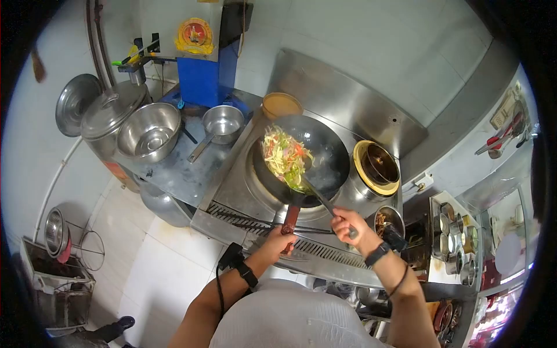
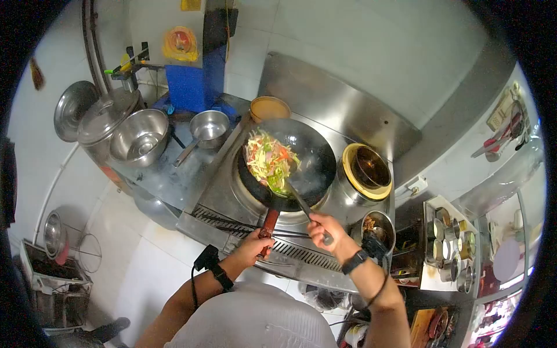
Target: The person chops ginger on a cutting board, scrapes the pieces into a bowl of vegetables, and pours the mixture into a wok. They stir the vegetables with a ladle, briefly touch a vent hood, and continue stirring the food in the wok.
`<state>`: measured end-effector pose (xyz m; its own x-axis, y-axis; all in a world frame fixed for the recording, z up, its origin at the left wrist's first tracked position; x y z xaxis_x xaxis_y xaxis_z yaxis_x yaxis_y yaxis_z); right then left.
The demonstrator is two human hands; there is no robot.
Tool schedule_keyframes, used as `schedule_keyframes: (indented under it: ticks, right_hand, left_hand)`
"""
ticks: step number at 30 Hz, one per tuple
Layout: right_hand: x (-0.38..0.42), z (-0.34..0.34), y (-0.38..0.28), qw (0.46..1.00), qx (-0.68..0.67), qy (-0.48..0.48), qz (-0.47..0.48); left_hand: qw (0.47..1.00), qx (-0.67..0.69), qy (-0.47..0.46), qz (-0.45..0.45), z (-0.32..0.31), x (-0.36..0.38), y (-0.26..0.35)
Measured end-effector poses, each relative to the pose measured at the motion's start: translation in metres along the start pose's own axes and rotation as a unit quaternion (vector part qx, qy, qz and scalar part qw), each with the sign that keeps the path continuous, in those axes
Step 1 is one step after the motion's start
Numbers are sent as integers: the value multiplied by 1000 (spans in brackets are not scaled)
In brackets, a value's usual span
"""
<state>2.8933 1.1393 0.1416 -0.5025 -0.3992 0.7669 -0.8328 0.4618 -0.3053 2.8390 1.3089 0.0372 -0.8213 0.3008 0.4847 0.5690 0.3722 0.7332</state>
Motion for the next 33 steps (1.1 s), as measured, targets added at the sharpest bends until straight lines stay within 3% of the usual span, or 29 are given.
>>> schedule_keyframes:
  ticks: [1,2,3,5,7,9,10,12,13,16,17,19,20,23,25,27,30,33]
  right_hand:
    - [-8,-3,-2,999,-21,-11,25]
    - [-11,-3,-10,995,40,13,94]
    - [-9,-4,-10,995,35,8,95]
    - [14,-11,-23,928,294,80,213]
    - [40,3,-35,909,350,83,211]
    - [57,17,-49,838,481,94,241]
    - [55,20,-54,837,483,95,238]
    - [39,18,-76,664,661,150,315]
    - [24,21,-85,664,661,145,317]
    - [-16,12,-111,521,745,205,363]
    - [-13,-10,-109,520,748,200,362]
    - [-1,-48,-96,558,770,200,237]
    - [17,-72,-86,529,791,191,241]
    - [25,-70,-86,310,898,123,288]
    - [44,-72,-70,182,931,171,265]
    - [64,-64,-55,101,932,155,311]
    - [89,-44,-46,90,949,157,257]
    - [108,-28,-50,103,934,189,283]
  left_hand:
    - [1000,4,-3,7,-1,2,0]
    - [1000,-13,-4,6,-1,1,1]
    - [1000,-21,-2,5,0,1,0]
    - [1000,-9,-19,5,0,-1,0]
    - [1000,-5,-26,2,-3,2,3]
    - [1000,-5,-1,17,-4,5,4]
    - [1000,-18,9,17,-2,1,0]
    - [1000,-15,3,15,-2,0,-1]
    - [1000,-12,-3,13,-2,0,-1]
    - [1000,-3,-3,10,-1,0,0]
    - [1000,-5,-3,15,-2,0,-1]
    - [1000,-12,6,23,-1,-1,-3]
    - [1000,-16,-4,16,-2,0,-1]
    - [1000,-27,9,11,-2,2,0]
    - [1000,-2,-14,0,-3,4,0]
    - [999,15,-46,-17,2,3,-5]
    - [997,6,-74,-30,9,15,-11]
    - [997,-37,-18,-65,58,47,-29]
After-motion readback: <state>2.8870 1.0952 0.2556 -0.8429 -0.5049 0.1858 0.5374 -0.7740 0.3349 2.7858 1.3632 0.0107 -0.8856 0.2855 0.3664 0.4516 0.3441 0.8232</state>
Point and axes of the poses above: each hand's wrist, its own x-axis away from the middle knuckle, its own z-axis out of the back of the hand, y = z × x, the point moved 4 cm from there along -x, towards the middle knuckle, and after that the axes turned 9 degrees about -x, right-handed, at the moved point
